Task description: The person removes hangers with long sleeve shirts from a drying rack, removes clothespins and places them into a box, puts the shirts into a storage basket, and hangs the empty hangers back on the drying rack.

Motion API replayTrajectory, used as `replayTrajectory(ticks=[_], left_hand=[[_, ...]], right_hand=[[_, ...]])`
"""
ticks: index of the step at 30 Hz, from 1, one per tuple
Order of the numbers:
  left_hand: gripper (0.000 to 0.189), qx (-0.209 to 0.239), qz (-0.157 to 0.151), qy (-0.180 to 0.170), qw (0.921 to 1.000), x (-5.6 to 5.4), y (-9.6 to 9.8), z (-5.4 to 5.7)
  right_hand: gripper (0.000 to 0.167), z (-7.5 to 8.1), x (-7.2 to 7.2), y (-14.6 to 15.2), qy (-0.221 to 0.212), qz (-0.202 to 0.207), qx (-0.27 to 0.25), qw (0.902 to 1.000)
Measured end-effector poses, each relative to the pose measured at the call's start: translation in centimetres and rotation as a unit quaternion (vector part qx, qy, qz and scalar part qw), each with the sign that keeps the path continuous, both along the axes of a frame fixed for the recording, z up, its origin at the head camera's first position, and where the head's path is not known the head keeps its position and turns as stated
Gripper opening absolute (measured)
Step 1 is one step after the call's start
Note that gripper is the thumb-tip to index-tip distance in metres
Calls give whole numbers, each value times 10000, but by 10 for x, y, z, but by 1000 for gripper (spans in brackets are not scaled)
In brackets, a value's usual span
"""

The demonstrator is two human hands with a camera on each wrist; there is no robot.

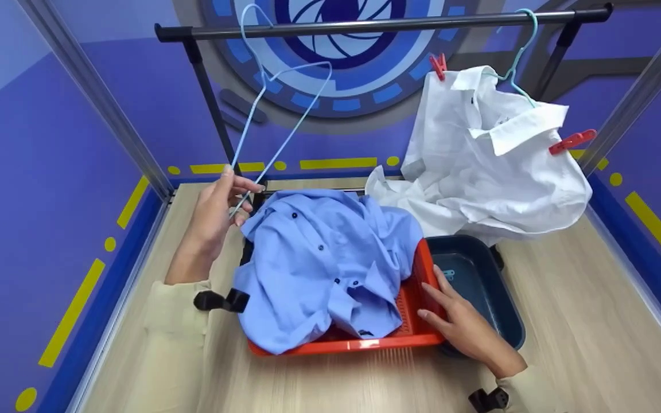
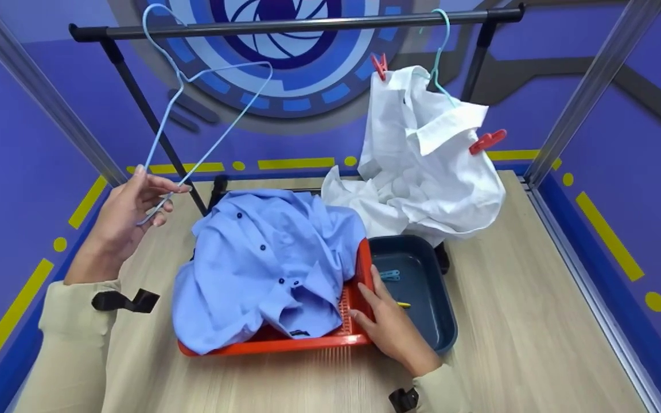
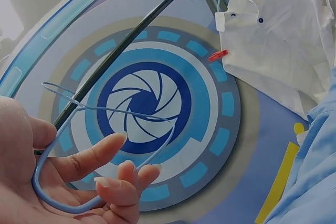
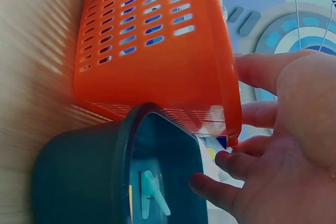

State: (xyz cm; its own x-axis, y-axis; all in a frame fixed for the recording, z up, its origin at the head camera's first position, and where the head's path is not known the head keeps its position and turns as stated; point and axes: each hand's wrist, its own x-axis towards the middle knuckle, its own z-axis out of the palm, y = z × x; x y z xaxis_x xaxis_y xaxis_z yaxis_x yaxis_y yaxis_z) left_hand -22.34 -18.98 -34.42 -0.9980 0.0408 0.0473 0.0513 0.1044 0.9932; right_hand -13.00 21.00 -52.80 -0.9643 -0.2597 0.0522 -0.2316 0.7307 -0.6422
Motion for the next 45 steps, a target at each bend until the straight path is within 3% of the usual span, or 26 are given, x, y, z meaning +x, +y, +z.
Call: replayTrajectory(ticks=[8,15,19,26,32,38,42,45], left_hand=[[61,-129,70,-78,9999,-10,0,-2],[65,-402,169,-360,9984,-14,-4,-14],[64,-518,288,-349,9976,-12,-7,-23],[40,-481,392,-135,9980,-3,-5,-39],[58,-702,348,-258,9966,5,-5,-51],[71,-577,361,-409,9968,8,-8,-67],[70,-1072,96,-378,9935,13,-5,-78],[64,-1665,-184,-332,9853,18,-1,-84]], right_hand=[[59,-2,1,-1,92,-28,-172,9998],[59,-4,1,-1,92,-103,-248,9996],[59,-5,1,-1,62,-140,-253,9996],[57,-5,0,-2,60,-222,-306,9993],[52,-6,1,-2,258,-284,-469,9982],[48,-4,0,-4,169,-390,-804,9959],[44,-1,0,-6,182,-436,-1010,9938],[40,1,-1,-7,291,-430,-1036,9933]])
